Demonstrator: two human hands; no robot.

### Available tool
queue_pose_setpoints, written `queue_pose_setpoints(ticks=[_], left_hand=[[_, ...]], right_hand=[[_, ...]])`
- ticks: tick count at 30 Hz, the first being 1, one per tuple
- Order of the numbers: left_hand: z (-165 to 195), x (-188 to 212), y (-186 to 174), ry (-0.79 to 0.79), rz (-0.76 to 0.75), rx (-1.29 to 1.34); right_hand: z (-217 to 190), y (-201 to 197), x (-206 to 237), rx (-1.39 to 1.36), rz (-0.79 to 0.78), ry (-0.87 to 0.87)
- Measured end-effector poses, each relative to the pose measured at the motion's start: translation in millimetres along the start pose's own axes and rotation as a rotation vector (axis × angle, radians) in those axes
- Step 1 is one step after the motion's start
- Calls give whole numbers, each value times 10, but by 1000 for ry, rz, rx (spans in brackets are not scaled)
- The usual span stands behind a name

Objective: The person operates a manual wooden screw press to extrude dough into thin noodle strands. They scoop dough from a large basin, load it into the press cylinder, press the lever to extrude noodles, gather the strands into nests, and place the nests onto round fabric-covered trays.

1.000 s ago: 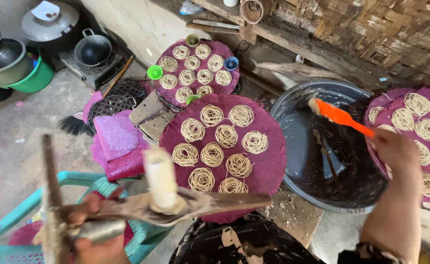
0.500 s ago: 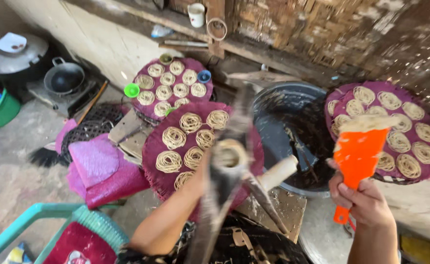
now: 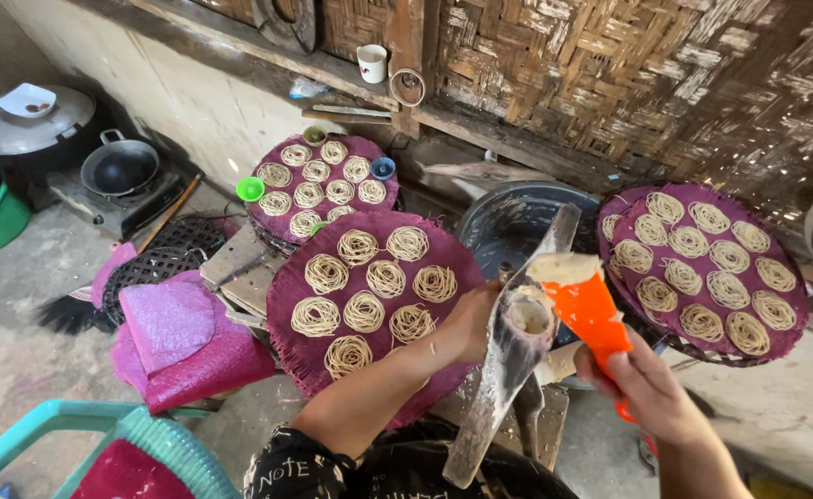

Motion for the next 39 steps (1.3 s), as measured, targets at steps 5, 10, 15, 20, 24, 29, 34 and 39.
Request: queue_pose_setpoints(ticks=[5, 10, 15, 20, 24, 29, 34, 39], left_hand=[[-33, -25, -59, -468, -69, 158], [-16, 34, -251, -362, 94, 133], [-134, 51, -162, -366, 116, 520], [-34, 80, -324, -284, 163, 320], [172, 87, -486, -378, 157, 312], [390, 2, -466, -251, 21, 73], [160, -4, -380, -380, 49, -61], [163, 19, -287, -89, 169, -186]], right_hand=[[15, 188, -8, 437, 89, -337], [136, 138, 50, 497, 80, -297], [231, -160, 108, 350, 154, -72], [312, -316, 163, 372, 127, 35], [362, -272, 143, 429, 144, 91], [29, -165, 98, 679, 128, -139], [-282, -117, 14, 882, 154, -36], [-496, -4, -94, 1081, 113, -177]])
Point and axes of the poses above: each hand's wrist, its own x-axis away from the middle knuckle, its own y-axis out of the palm, z = x × y, the point moved 4 cm from there along -x, towards the middle knuckle, and after that the axes turned 6 degrees about -y, right-handed, at the moved point
